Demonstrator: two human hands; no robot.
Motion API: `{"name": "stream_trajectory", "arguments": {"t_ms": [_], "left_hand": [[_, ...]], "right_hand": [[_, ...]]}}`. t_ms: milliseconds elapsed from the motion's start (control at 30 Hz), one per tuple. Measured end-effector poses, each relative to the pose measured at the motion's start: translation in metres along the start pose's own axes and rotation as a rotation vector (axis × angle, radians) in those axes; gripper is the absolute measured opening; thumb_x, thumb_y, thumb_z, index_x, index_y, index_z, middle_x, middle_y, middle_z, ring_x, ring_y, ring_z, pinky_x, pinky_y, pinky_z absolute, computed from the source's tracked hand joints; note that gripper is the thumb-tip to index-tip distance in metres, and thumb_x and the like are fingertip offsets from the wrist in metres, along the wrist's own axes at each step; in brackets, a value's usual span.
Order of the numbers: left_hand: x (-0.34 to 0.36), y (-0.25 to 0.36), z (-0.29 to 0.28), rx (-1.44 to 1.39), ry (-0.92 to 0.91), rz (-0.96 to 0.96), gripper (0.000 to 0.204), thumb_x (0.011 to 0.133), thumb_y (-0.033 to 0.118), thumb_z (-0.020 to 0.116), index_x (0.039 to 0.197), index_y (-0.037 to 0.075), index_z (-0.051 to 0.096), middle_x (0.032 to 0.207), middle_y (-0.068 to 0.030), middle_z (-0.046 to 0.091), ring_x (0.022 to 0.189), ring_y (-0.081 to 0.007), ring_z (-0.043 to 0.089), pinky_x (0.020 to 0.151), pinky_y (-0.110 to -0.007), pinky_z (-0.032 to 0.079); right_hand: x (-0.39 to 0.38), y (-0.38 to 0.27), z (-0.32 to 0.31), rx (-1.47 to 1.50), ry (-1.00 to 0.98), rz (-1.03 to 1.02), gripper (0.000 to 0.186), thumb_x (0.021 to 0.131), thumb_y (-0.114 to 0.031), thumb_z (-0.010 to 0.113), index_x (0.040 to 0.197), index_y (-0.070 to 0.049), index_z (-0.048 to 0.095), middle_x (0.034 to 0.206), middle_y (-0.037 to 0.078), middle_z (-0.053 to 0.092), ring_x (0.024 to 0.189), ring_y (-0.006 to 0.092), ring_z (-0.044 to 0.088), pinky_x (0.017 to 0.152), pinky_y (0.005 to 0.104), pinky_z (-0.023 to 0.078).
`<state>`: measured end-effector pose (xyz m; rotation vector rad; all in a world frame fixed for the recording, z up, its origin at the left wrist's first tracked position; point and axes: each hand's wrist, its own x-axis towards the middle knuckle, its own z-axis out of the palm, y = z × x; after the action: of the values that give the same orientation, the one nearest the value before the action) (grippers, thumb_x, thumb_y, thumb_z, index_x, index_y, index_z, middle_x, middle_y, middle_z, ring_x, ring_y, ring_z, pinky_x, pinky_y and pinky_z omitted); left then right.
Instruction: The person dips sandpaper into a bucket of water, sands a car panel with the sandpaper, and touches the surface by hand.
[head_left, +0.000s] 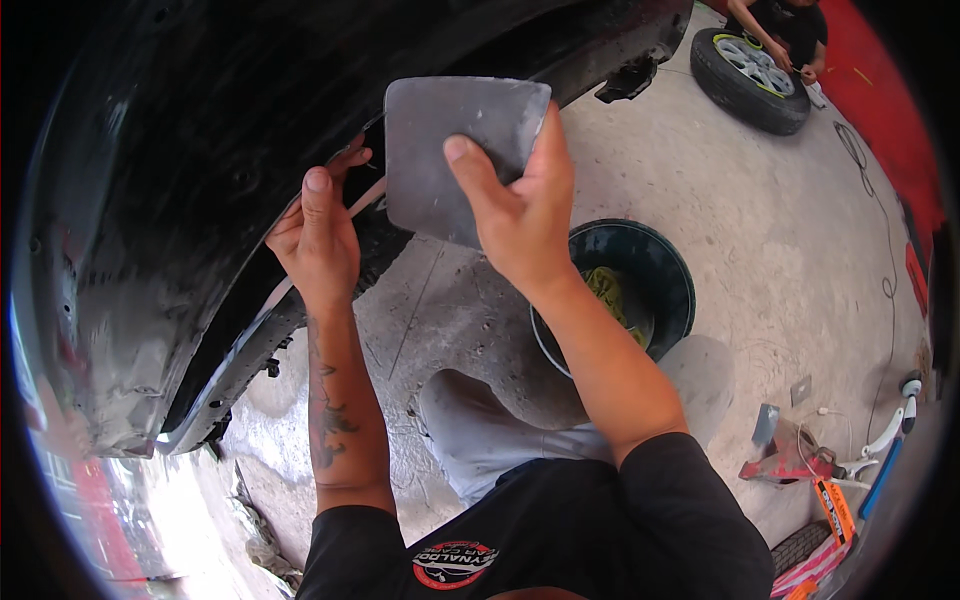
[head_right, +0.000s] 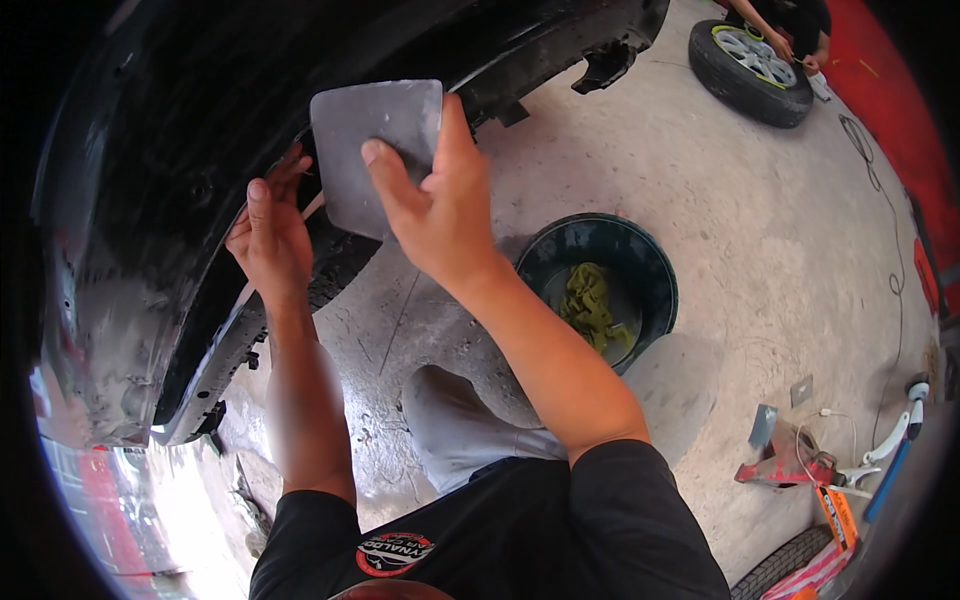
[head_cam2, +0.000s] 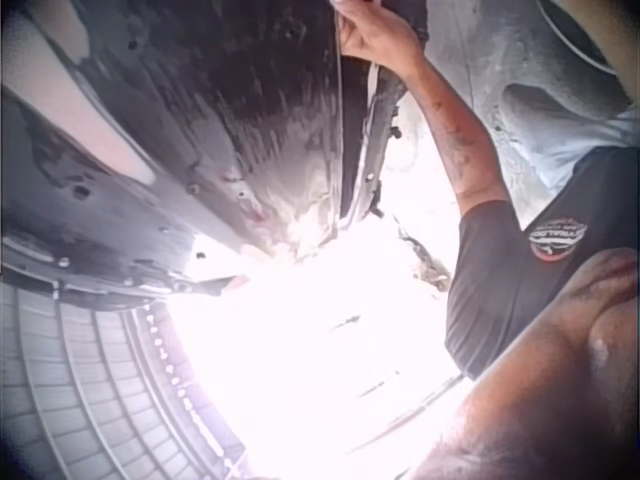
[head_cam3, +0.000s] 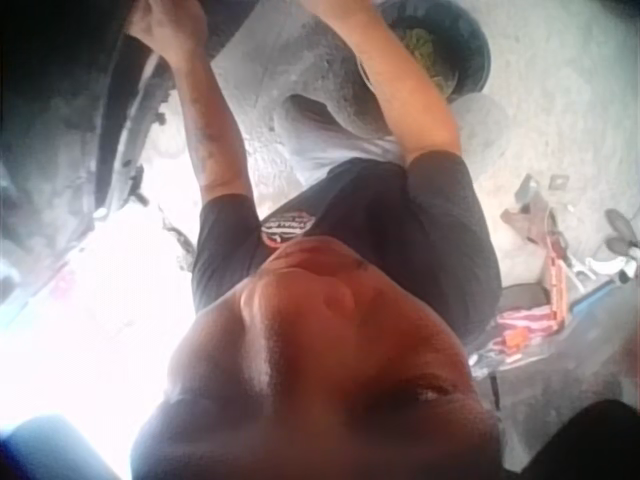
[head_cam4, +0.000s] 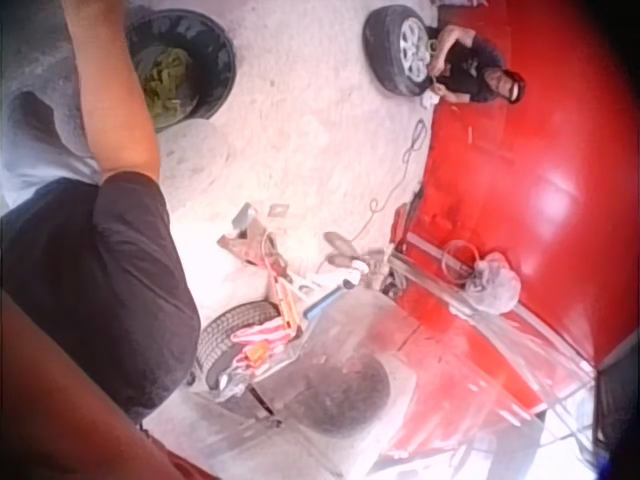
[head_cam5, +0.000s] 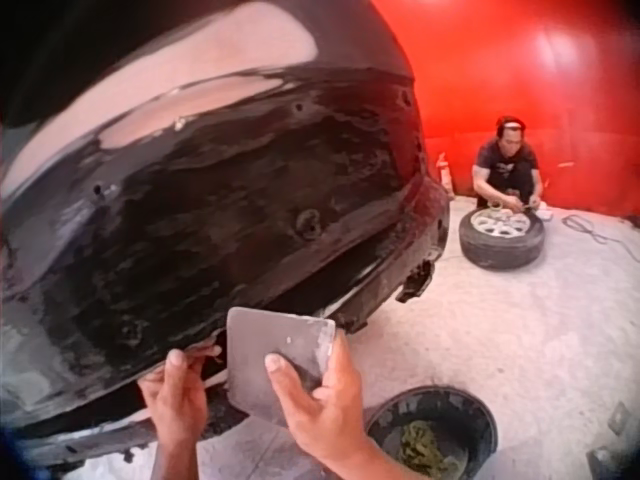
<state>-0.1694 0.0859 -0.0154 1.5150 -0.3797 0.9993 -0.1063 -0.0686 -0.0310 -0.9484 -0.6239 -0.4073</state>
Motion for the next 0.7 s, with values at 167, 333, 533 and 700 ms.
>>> {"name": "stream_trajectory", "arguments": {"t_ms": [167,333,533,700], "left_hand": [[-0.001,0.0,-0.003,0.015,0.008,-0.008,0.031,0.097,0.016,0.052,0.113,-0.009,0.06,0.111,-0.0233,0.064,0.103,-0.0305,0.062,0.099,-0.045,0.043],[-0.003,-0.003,-0.011,0.014,0.016,-0.02,0.03,0.096,0.016,0.053,0.113,-0.009,0.06,0.11,-0.0229,0.064,0.104,-0.0302,0.062,0.098,-0.044,0.043],[0.0,-0.001,-0.003,0.001,0.007,-0.003,0.03,0.097,0.016,0.053,0.111,-0.01,0.06,0.109,-0.0223,0.065,0.103,-0.0298,0.062,0.097,-0.043,0.044],[0.001,0.0,0.001,-0.034,0.031,-0.027,0.029,0.096,0.014,0.053,0.109,-0.01,0.061,0.109,-0.0221,0.065,0.102,-0.0295,0.063,0.096,-0.043,0.044]], "right_hand": [[0.0,0.003,-0.002,-0.009,-0.084,-0.028,0.03,0.086,-0.01,0.065,0.108,0.001,0.048,0.087,0.014,0.066,0.081,0.0166,0.067,0.067,0.0295,0.052],[-0.01,-0.001,0.001,-0.094,-0.148,0.008,0.029,0.086,-0.011,0.065,0.107,0.0,0.048,0.088,0.014,0.065,0.081,0.018,0.066,0.069,0.0299,0.052],[-0.013,-0.007,0.0,-0.137,-0.151,0.01,0.028,0.086,-0.014,0.064,0.103,0.0,0.047,0.086,0.016,0.066,0.079,0.0265,0.069,0.068,0.0331,0.053],[-0.003,-0.002,-0.001,-0.096,-0.054,-0.032,0.028,0.085,-0.013,0.065,0.104,-0.001,0.049,0.084,0.015,0.066,0.078,0.0247,0.069,0.067,0.0333,0.052]]}}
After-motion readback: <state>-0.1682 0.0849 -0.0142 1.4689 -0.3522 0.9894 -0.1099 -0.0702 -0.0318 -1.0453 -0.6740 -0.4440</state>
